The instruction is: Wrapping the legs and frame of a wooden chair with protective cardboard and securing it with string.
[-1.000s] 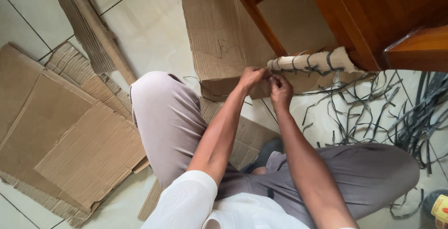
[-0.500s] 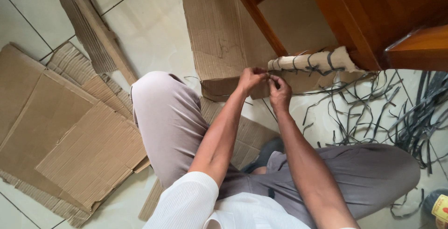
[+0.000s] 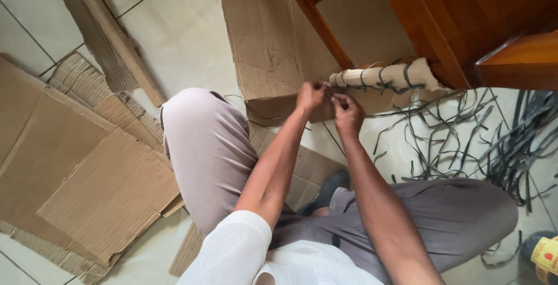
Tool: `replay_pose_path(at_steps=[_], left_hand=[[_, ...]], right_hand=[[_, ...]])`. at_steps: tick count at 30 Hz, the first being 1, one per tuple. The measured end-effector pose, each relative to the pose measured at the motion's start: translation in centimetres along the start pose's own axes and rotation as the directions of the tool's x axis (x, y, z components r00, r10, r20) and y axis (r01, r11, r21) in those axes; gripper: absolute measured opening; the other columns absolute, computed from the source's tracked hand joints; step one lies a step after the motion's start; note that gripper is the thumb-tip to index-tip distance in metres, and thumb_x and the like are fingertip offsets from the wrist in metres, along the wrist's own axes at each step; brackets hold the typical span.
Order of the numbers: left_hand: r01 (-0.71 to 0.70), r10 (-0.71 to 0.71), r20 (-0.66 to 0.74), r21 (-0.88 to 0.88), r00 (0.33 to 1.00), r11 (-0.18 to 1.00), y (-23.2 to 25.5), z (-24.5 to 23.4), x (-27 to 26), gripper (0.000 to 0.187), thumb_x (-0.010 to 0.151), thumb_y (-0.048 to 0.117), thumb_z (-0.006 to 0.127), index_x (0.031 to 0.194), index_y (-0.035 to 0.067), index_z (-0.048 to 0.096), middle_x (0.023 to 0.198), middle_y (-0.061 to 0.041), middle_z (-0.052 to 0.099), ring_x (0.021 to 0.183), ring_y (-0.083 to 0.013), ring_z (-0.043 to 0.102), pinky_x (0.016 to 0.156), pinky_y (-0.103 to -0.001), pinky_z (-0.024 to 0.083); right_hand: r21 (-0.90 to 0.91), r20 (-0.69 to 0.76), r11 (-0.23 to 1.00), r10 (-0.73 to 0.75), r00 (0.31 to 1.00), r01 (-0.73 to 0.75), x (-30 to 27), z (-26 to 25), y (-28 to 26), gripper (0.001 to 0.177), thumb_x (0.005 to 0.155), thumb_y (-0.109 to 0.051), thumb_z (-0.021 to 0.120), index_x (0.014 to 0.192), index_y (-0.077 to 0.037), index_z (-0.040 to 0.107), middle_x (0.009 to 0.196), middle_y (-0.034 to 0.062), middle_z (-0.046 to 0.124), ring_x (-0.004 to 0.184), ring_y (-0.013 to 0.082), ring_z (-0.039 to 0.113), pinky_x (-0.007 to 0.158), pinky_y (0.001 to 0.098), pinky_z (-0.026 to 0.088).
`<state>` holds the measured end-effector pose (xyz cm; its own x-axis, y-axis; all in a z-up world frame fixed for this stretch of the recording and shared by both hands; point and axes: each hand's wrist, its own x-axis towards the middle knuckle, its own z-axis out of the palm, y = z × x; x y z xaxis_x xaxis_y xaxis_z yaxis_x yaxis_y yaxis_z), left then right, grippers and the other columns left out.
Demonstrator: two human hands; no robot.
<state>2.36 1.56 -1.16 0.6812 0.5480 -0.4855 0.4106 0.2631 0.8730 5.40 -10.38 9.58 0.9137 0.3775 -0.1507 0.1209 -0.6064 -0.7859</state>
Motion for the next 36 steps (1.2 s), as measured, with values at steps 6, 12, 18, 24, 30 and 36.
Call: replay_pose_path(at_steps=[6, 12, 18, 24, 30, 36], left_hand=[[0.112, -0.111, -0.03, 0.041, 0.993, 0.993, -1.4, 0.9, 2.5, 0.04, 0.092, 0.041, 0.071, 0.088, 0.002, 0.078, 0.071, -0.011, 0.074, 0.067, -0.0203, 0.072, 0.065, -0.039, 0.056], [0.154, -0.157, -0.085, -0.048, 0.984, 0.987, -1.6, 2.1, 3.1, 0.039, 0.09, 0.042, 0.069, 0.089, 0.004, 0.079, 0.073, -0.01, 0.077, 0.068, -0.0203, 0.074, 0.068, -0.04, 0.057], [0.178, -0.16, -0.194, 0.08, 0.968, 0.981, -0.4, 3.0, 2.5, 0.037, 0.091, 0.041, 0.065, 0.095, 0.008, 0.081, 0.086, -0.015, 0.079, 0.086, -0.0295, 0.076, 0.081, -0.044, 0.056], [0.124, -0.069, -0.331, 0.148, 0.941, 0.981, 1.4, 3.3, 1.1, 0.032, 0.091, 0.036, 0.065, 0.099, 0.009, 0.08, 0.098, -0.023, 0.075, 0.098, -0.0418, 0.073, 0.088, -0.051, 0.055], [0.142, -0.07, -0.305, 0.22, 0.95, 0.965, 2.5, 2.6, 0.1, 0.028, 0.092, 0.034, 0.067, 0.1, 0.009, 0.078, 0.101, -0.025, 0.074, 0.1, -0.0444, 0.071, 0.087, -0.053, 0.055], [0.111, -0.059, -0.157, 0.346, 0.986, 0.932, 2.1, 2.1, -2.2, 0.028, 0.09, 0.035, 0.069, 0.108, 0.015, 0.079, 0.105, -0.022, 0.074, 0.102, -0.0424, 0.071, 0.088, -0.053, 0.056]], right_hand=[[-0.189, -0.08, 0.982, -0.027, 0.996, 0.012, 0.4, -1.5, 0.9, 0.015, 0.091, -0.02, 0.079, 0.098, -0.007, 0.076, 0.079, 0.0074, 0.074, 0.069, 0.0129, 0.066, 0.067, 0.0306, 0.053], [-0.079, -0.082, 0.996, 0.026, 0.996, -0.033, 0.6, -2.1, 1.7, 0.014, 0.098, -0.019, 0.074, 0.098, -0.005, 0.07, 0.082, 0.0035, 0.072, 0.07, 0.0118, 0.065, 0.066, 0.0304, 0.052], [0.341, 0.022, 0.888, 0.321, 0.947, -0.309, 0.2, -1.9, 0.8, 0.007, 0.1, -0.015, 0.067, 0.097, -0.009, 0.068, 0.079, -0.0024, 0.065, 0.061, 0.0053, 0.051, 0.055, 0.0237, 0.042], [0.469, 0.021, 0.846, 0.278, 0.96, -0.255, -0.6, -1.2, -0.6, 0.008, 0.099, -0.015, 0.069, 0.094, -0.011, 0.064, 0.08, -0.0024, 0.065, 0.061, 0.0041, 0.049, 0.055, 0.0215, 0.04], [0.528, 0.048, 0.8, 0.306, 0.951, -0.284, -0.3, -2.6, -2.6, 0.007, 0.099, -0.014, 0.069, 0.094, -0.01, 0.066, 0.082, -0.0021, 0.067, 0.065, 0.004, 0.052, 0.059, 0.0207, 0.043], [0.626, 0.035, 0.736, 0.301, 0.953, -0.255, -0.6, -3.7, -4.6, 0.008, 0.099, -0.014, 0.07, 0.094, -0.009, 0.067, 0.082, -0.0018, 0.066, 0.066, 0.0052, 0.054, 0.06, 0.0217, 0.045]])
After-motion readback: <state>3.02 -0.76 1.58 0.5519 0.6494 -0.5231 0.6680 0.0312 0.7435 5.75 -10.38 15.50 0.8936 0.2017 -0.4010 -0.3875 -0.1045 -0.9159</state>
